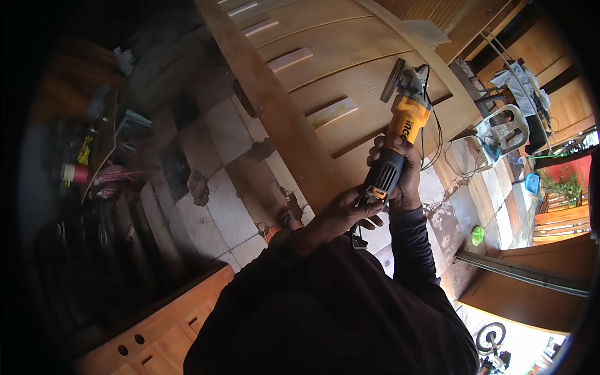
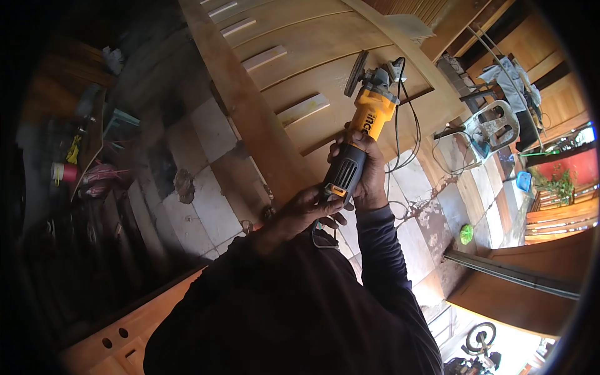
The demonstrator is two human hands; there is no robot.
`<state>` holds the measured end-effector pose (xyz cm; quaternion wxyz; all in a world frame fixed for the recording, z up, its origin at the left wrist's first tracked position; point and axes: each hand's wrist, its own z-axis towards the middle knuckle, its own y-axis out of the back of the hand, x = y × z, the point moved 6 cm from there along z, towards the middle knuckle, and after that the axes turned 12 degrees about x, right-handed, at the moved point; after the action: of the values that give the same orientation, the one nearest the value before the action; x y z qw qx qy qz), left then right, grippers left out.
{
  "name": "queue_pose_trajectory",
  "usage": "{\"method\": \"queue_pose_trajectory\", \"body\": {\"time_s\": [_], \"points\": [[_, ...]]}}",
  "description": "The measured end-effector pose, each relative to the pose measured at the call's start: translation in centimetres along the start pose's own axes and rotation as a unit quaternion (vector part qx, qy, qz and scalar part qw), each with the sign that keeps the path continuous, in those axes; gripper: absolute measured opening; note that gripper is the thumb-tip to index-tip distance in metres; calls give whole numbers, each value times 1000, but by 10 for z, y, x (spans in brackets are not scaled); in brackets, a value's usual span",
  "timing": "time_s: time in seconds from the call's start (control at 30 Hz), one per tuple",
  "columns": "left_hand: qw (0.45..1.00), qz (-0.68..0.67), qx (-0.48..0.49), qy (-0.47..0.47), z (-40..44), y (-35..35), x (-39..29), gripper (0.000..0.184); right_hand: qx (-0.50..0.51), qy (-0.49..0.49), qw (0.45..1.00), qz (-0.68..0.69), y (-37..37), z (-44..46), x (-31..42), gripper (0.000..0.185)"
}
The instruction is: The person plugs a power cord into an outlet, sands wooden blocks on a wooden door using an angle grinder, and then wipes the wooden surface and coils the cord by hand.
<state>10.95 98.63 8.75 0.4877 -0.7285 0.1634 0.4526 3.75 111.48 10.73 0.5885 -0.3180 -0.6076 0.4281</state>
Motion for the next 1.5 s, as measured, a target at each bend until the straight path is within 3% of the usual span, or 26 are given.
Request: {"method": "queue_pose_trajectory", "body": {"time_s": [0.1, 0.4, 0.5, 0.53, 0.63, 0.67, 0.77, 0.8, 0.9, 0.93, 1.03, 1.07, 1.17, 1.27, 1.37, 1.5], "points": [[999, -39, -14, -18, 5, -5, 5, 42, 3, -18, 1000, 3, 3, 2, 2, 39], [995, 44, -80, -31, 12, -9, 15, 36, 5, -40, 999, -26, 10, -1, 10, 38], [998, -9, -65, -2, 10, -7, 22, 37, -21, -25, 996, -85, 11, -3, 13, 30], [998, -36, -55, 9, 11, -7, 26, 37, -36, -27, 978, -203, 13, -3, 22, 25], [997, 43, -46, 38, 13, -9, 31, 38, 8, -55, 980, -191, -7, -7, 26, 26], [998, 32, -31, 50, 11, -13, 33, 45, 1, -73, 974, -216, -10, -7, 28, 29], [993, 92, -39, 57, 5, 0, 55, 57, -15, -126, 943, -307, -12, -3, 28, 32], [995, 51, -52, 74, 0, 5, 59, 72, -10, -156, 939, -307, -12, -2, 25, 35], [990, -41, -135, -15, -18, 17, 39, 77, -4, -201, 895, -399, -10, 0, 13, 39], [986, -45, -159, -31, -19, 22, 37, 58, 22, -222, 880, -420, -12, 0, 6, 45], [975, -40, -203, -83, -26, 41, 24, 68, 151, -157, 800, -559, 6, 8, -28, 59], [971, -70, -209, -95, -27, 44, 22, 51, 138, -161, 795, -568, 1, 5, -34, 63], [965, -93, -233, -78, -41, 45, 5, 48, 122, -203, 687, -687, -16, 4, -54, 67], [951, -111, -273, -98, -52, 58, 4, 52, 111, -240, 656, -707, -19, 6, -76, 66], [944, -101, -299, -93, -60, 83, 16, 51, 131, -211, 724, -644, -36, 9, -89, 60], [947, -95, -296, -77, -60, 96, 12, 50, 115, -220, 682, -688, -31, 19, -95, 51]]}}
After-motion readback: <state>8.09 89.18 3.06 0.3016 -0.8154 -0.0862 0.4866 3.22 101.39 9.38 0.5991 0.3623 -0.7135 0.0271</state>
